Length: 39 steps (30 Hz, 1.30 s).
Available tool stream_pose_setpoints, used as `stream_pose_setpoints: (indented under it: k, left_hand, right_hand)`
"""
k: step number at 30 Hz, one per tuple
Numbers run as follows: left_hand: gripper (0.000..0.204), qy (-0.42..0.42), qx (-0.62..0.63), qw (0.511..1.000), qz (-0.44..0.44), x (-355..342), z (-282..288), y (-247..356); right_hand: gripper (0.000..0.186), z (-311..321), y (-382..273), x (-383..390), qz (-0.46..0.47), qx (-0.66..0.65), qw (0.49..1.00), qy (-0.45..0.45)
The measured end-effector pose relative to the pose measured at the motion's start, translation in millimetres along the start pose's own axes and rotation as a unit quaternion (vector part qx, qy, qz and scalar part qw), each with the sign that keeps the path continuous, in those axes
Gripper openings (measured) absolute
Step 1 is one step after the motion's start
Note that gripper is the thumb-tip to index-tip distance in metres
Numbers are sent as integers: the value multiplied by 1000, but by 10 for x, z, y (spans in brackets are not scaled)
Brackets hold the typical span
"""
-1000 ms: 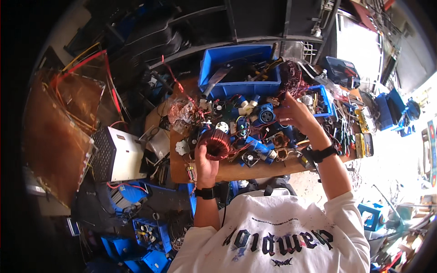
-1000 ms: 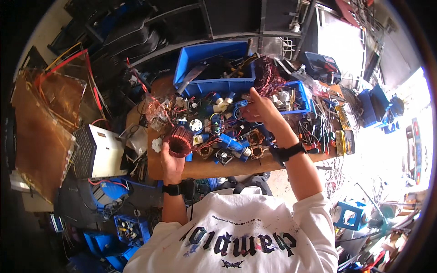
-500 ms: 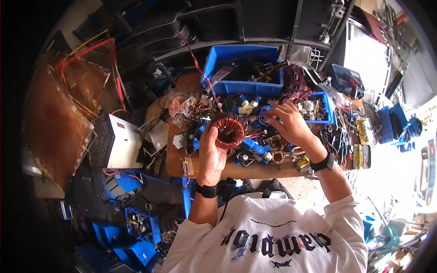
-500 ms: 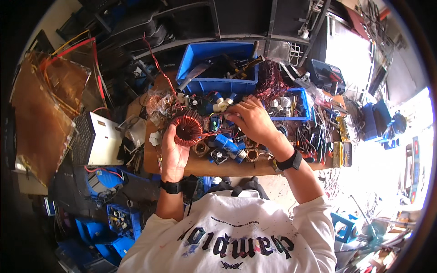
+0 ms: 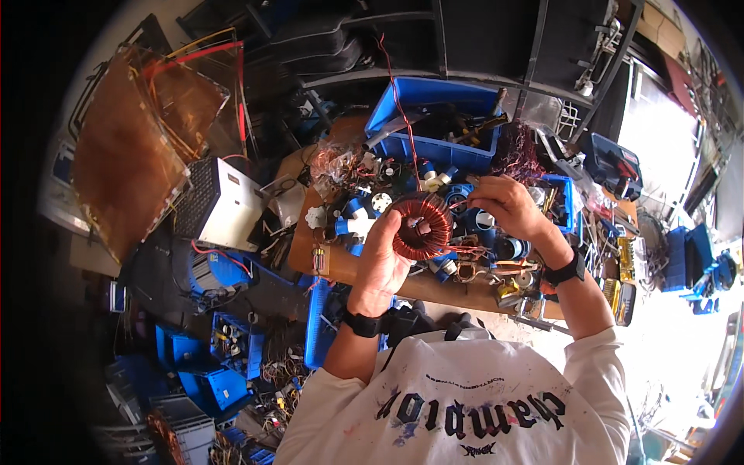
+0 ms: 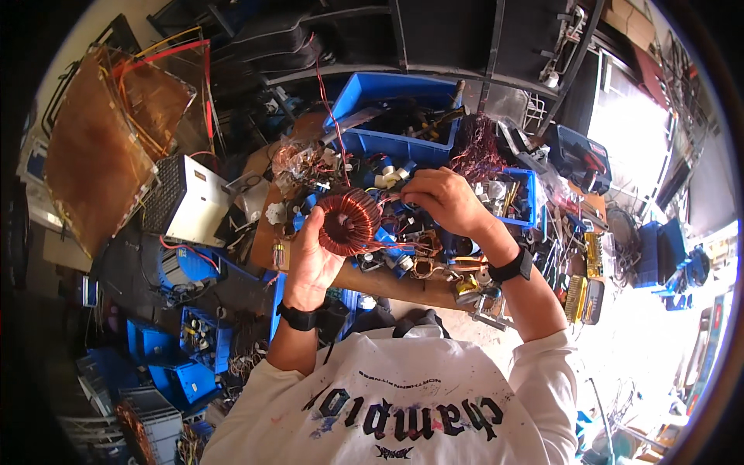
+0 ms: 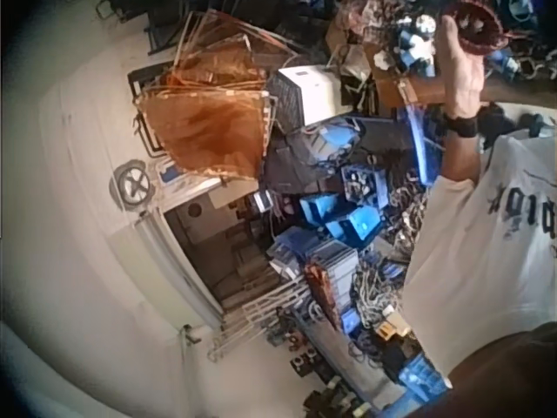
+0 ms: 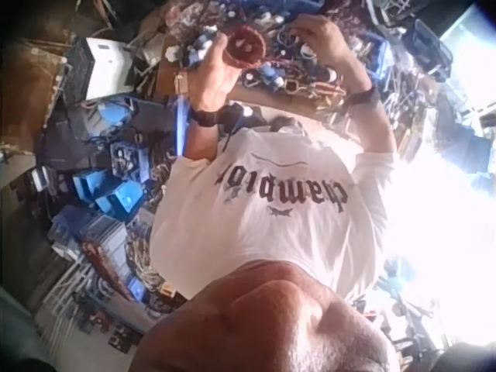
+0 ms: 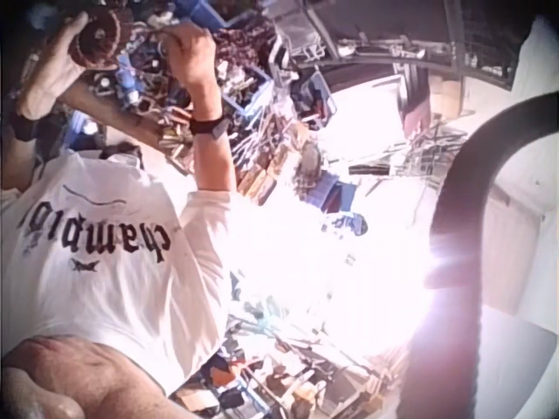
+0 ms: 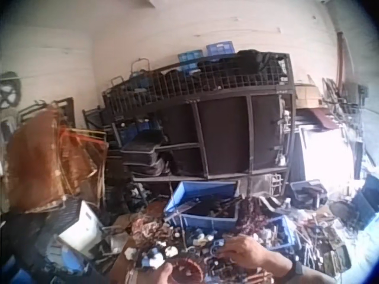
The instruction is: The person holds a toroidal core and manually winds red insulated copper wire around it. They repeatedly pull the wire from a loose pile on the table, wrap it around the core, and adjust the tension to form a coil.
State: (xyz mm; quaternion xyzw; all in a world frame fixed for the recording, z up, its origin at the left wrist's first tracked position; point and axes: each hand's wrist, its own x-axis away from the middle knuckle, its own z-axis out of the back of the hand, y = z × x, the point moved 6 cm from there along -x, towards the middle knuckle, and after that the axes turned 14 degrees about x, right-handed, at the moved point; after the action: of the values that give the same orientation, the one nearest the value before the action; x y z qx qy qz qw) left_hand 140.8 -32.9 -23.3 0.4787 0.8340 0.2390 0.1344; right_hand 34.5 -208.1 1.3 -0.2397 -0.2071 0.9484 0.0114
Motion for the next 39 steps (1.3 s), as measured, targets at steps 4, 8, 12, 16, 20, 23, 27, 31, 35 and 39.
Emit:
stream_pose_setpoints:
  k: [4,8,12,16,20,23,27,31,35,39]
  left_hand:
    - [47,-3,34,999,29,111,-142,-142]
    - [49,3,26,999,25,203,-225,-256]
    - [47,29,46,998,23,218,-203,-331]
    - [56,35,5,999,22,246,-184,-369]
    - [55,28,18,998,53,244,-249,-438]
    - [52,14,34,996,80,240,-302,-497]
    - [49,15,22,997,68,210,-373,-467]
    - [47,28,11,998,54,173,-402,-423]
    - [46,29,23,998,56,159,-376,-421]
    - [47,13,40,997,68,103,-429,-504]
  right_hand:
    - [8,-1,-38,57,3,-117,993,-18]
    - [7,89,-108,56,31,-125,990,-49]
    - [8,26,1,155,33,-170,983,-54]
    - [9,58,-37,173,41,-180,981,-62]
    - [9,39,-50,216,41,-193,979,-55]
    - [12,66,-91,260,33,-213,975,-55]
    - [15,23,6,342,-15,-263,962,-72]
    - [16,77,86,476,-65,-218,973,-29]
    - [13,132,177,525,-27,-94,994,-46]
    - [11,114,205,549,-19,-119,993,-11]
